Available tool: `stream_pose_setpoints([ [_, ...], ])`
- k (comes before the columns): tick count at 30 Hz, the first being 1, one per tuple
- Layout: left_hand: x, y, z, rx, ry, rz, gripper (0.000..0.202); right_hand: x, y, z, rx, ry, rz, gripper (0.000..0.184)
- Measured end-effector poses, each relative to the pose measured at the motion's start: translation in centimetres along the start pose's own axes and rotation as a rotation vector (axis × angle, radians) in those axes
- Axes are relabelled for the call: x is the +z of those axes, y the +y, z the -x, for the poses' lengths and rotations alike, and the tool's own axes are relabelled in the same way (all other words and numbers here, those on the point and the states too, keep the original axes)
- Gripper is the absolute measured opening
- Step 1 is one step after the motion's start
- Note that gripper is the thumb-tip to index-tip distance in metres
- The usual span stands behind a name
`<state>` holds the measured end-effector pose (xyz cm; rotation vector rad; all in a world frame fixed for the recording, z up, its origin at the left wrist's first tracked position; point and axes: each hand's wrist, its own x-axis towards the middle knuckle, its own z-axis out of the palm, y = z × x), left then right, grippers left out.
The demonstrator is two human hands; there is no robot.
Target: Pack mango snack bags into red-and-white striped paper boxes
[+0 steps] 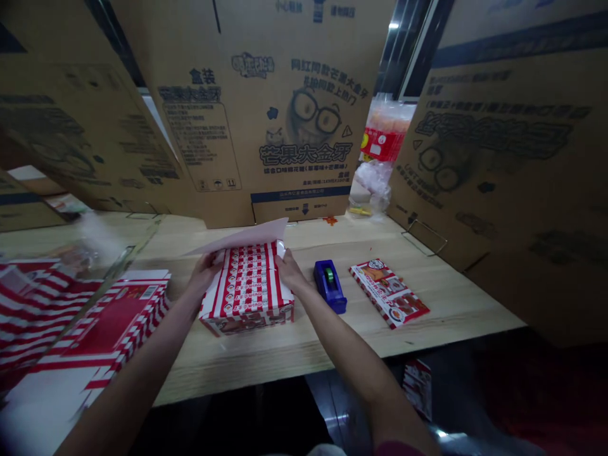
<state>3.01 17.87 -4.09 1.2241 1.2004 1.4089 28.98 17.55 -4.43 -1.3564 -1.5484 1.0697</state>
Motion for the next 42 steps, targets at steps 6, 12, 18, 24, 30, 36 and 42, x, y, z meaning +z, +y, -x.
stream_pose_setpoints([
  [6, 0.1, 0.8, 0.5, 0.061, 0.027, -0.065, 0.045, 0.4, -0.8, -0.5, 0.085, 0.010, -0.116, 0.042],
  [12, -0.2, 2.1, 1.3, 0.019, -0.017, -0.086, 0.038, -1.4, -1.2, -1.3, -0.053, -0.110, -0.339, 0.051],
  [18, -0.9, 2.2, 1.6, -0.055, -0.083, -0.079, 0.038, -3.5, -0.5, -1.8, -0.098, -0.165, -0.354, 0.056],
  [24, -3.3, 3.5, 0.3, -0.170, -0.245, -0.166, 0.046, -6.4, -1.9, -2.3, -0.138, -0.394, 0.026, 0.059],
  [30, -1.4, 6.3, 2.2, 0.060, -0.390, -1.028, 0.062, -4.7, -4.2, 0.4, -0.342, -0.358, 0.743, 0.056],
  [36, 2.3, 7.3, 7.6, 0.462, -0.432, -1.357, 0.033, -3.6, -3.9, 3.3, -0.492, -0.389, 0.586, 0.050],
  [42, 0.0, 6.4, 10.0, 0.376, -0.562, -1.341, 0.078, -5.1, -3.6, 6.3, -0.360, -0.567, 0.490, 0.082],
])
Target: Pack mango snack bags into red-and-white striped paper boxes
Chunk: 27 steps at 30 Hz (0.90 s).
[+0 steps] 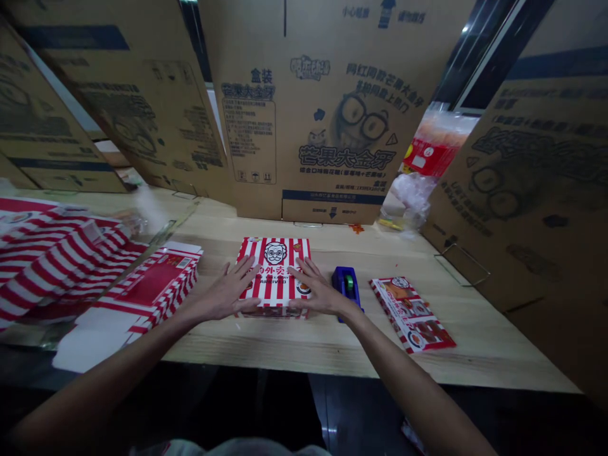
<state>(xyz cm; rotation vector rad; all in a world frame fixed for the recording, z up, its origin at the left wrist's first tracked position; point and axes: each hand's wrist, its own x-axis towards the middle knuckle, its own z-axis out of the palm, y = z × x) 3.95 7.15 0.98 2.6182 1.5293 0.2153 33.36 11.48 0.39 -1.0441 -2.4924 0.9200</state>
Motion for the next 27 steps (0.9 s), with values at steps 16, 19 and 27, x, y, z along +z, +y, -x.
stream_pose_setpoints([
  [16, 0.4, 0.3, 1.0, 0.069, 0.075, -0.051, 0.074, 1.8, -1.5, 1.9, -0.042, 0.099, 0.108, 0.079],
  [19, 0.8, 0.3, 1.1, 0.087, 0.140, -0.045, 0.066, 2.2, -1.6, 2.1, -0.063, 0.162, 0.200, 0.070],
  [27, 1.2, -1.0, 2.4, 0.227, 0.153, -0.054, 0.049, 2.5, -1.3, 2.2, -0.140, 0.144, 0.327, 0.065],
])
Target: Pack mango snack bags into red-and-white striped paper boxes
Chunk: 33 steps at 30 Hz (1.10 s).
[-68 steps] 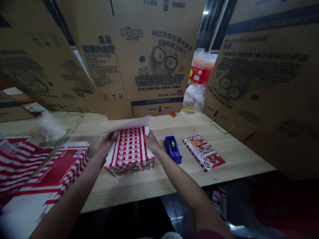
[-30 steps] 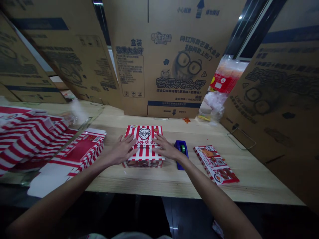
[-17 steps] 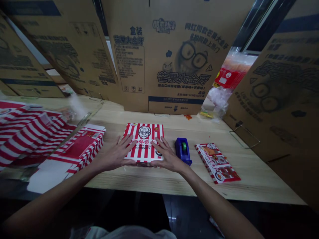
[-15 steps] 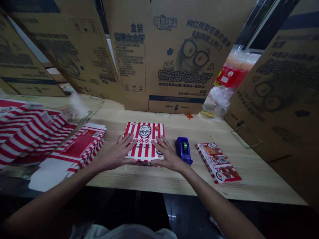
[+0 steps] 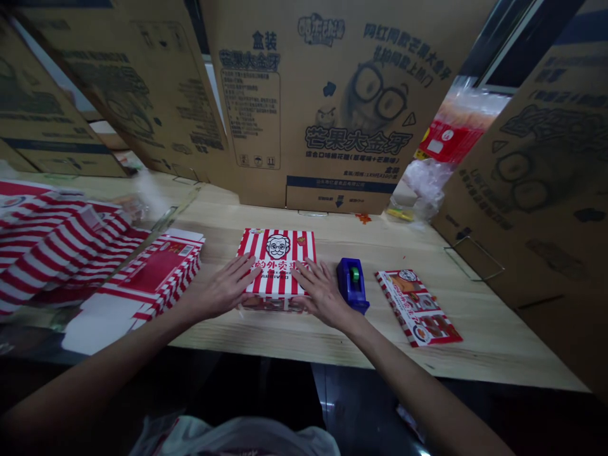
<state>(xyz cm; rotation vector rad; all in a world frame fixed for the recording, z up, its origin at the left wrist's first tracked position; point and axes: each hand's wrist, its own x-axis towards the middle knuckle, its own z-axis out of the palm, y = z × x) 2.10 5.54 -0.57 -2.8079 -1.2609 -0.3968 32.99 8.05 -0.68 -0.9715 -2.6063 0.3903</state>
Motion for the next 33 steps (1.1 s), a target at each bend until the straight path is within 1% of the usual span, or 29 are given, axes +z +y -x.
stream_pose_setpoints([
  [3, -0.3, 0.0, -0.1, 0.003, 0.013, 0.003, 0.044, 0.3, 0.3, -0.2, -0.028, 0.025, -0.040, 0.062],
  [6, -1.3, 0.0, -0.5, -0.020, -0.028, 0.042, 0.043, -0.2, 0.4, -0.6, -0.039, 0.015, -0.131, 0.055],
  [9, -2.5, 0.0, -0.9, -0.064, -0.064, 0.110, 0.044, -1.7, 0.4, -1.3, -0.019, -0.016, -0.219, 0.048],
  [13, -3.5, 0.6, -1.3, -0.111, -0.040, 0.140, 0.044, -4.1, 0.4, -2.4, -0.039, -0.083, -0.286, 0.043],
  [16, -3.2, 1.6, -1.5, -0.144, 0.000, 0.076, 0.046, -5.5, 0.6, -3.1, -0.062, -0.138, -0.306, 0.041],
  [20, -1.7, 2.5, -1.2, -0.151, 0.031, -0.060, 0.048, -6.3, 1.0, -3.6, -0.075, -0.175, -0.312, 0.040],
  [22, -1.1, 2.4, -0.9, -0.147, 0.024, -0.088, 0.049, -6.2, 1.1, -3.6, -0.091, -0.186, -0.311, 0.041],
  [24, -1.0, 2.0, -0.7, -0.120, 0.002, -0.087, 0.049, -5.7, 1.0, -3.3, -0.106, -0.180, -0.311, 0.042],
  [28, -2.0, 1.1, -0.6, -0.022, -0.050, -0.052, 0.048, -4.1, 0.8, -2.4, -0.083, -0.119, -0.303, 0.046],
  [31, -2.6, 0.5, -0.6, 0.058, -0.096, -0.103, 0.048, -2.7, 0.6, -1.5, -0.074, -0.089, -0.264, 0.048],
  [33, -2.7, 0.0, -0.4, 0.102, -0.114, -0.148, 0.050, -2.1, 0.3, -1.1, -0.090, -0.057, -0.235, 0.048],
])
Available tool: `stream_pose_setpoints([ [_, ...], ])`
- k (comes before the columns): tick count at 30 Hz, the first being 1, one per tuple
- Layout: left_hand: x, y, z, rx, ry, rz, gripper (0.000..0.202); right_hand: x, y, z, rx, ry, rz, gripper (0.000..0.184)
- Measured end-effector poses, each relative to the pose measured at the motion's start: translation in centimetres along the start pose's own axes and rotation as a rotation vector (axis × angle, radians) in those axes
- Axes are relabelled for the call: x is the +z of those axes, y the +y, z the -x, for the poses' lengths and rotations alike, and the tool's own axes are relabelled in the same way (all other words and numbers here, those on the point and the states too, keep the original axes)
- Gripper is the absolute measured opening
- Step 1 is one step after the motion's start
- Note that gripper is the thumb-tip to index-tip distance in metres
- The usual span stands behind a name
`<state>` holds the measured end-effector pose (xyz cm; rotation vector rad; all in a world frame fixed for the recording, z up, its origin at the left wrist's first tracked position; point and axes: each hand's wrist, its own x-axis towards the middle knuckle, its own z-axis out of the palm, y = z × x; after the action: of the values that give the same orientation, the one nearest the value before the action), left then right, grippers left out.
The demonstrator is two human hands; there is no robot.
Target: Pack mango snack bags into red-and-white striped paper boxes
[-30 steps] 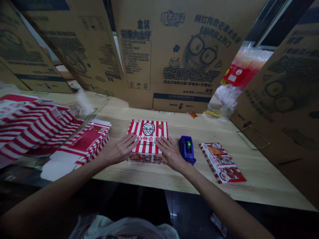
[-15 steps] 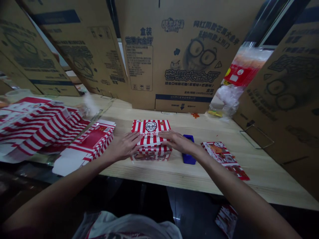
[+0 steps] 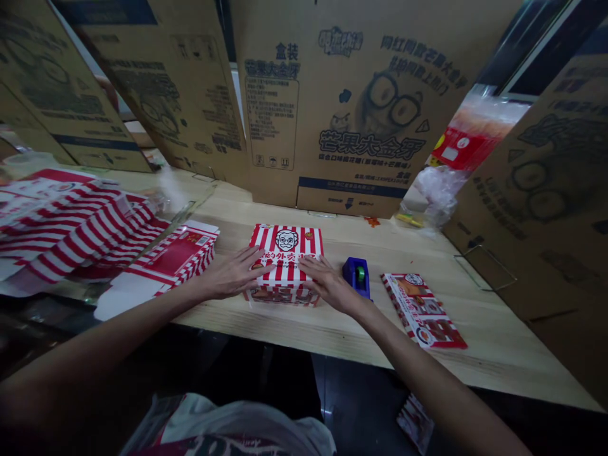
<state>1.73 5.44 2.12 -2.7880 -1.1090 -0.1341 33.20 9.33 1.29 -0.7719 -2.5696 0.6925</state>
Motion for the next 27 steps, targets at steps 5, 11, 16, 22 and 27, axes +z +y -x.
stream_pose_setpoints([
  [5, 0.7, -1.1, 0.7, 0.083, 0.042, -0.063, 0.063, 1.4, -0.9, 0.4, -0.042, 0.073, 0.080, 0.049],
  [11, 0.9, -0.8, 1.1, 0.071, 0.098, -0.047, 0.060, 2.1, -1.4, 0.4, -0.072, 0.116, 0.141, 0.049],
  [16, 1.2, -0.4, 1.1, 0.039, 0.089, -0.062, 0.061, 2.0, -1.8, 0.5, -0.076, 0.111, 0.154, 0.050],
  [22, 1.0, -0.3, 1.1, 0.034, 0.094, -0.070, 0.055, 2.0, -2.2, 1.0, -0.129, 0.098, 0.241, 0.059],
  [27, -0.4, 1.7, 0.7, -0.003, 0.134, -0.110, 0.052, 3.0, -1.4, 1.0, -0.235, 0.179, 0.412, 0.069],
])
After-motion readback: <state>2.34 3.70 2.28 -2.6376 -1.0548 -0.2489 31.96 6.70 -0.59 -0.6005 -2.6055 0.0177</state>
